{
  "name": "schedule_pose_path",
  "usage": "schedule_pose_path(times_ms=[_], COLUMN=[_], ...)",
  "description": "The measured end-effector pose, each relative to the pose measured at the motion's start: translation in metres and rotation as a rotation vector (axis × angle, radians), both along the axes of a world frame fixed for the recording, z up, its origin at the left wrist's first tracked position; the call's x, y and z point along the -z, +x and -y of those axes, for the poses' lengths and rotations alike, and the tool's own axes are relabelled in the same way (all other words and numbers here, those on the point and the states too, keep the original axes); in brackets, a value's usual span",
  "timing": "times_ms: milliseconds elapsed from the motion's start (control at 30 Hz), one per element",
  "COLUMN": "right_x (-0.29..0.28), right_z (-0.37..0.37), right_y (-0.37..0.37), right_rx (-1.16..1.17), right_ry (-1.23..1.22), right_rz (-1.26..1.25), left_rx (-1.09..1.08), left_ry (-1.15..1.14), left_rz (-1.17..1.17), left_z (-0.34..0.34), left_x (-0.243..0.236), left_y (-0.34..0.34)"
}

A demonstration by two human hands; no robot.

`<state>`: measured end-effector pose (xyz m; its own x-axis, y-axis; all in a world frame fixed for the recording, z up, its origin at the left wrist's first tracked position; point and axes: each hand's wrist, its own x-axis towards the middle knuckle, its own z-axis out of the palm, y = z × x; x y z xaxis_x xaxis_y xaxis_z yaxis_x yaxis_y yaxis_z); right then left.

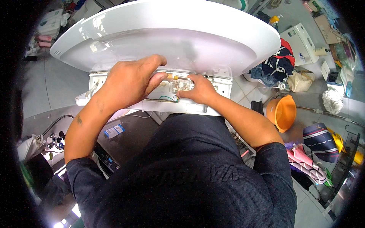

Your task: The person works on the internal wiring of a white appliance, likely a washing machine, using a screwdriver to loosen and tighten connections on a small component. They manipulate wires and a white plastic part within the open top compartment of the machine.

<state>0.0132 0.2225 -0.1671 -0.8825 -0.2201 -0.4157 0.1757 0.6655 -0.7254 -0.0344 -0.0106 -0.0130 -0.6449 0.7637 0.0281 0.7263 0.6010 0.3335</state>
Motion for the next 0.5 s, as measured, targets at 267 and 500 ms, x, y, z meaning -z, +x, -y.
schedule_pose_path(times_ms=[267,500], right_x=[0.008,0.005], right_z=[-0.001,-0.003], right_y=[0.001,0.000], right_rx=[0.004,-0.003], right_ry=[-0.020,-0.051], right_rz=[-0.011,0.023], left_rx=[0.019,0.022], left_ry=[0.060,0.247], left_rz=[-0.004,-0.020], left_z=[-0.006,-0.010], left_x=[-0.002,-0.003], left_y=[0.005,0.004])
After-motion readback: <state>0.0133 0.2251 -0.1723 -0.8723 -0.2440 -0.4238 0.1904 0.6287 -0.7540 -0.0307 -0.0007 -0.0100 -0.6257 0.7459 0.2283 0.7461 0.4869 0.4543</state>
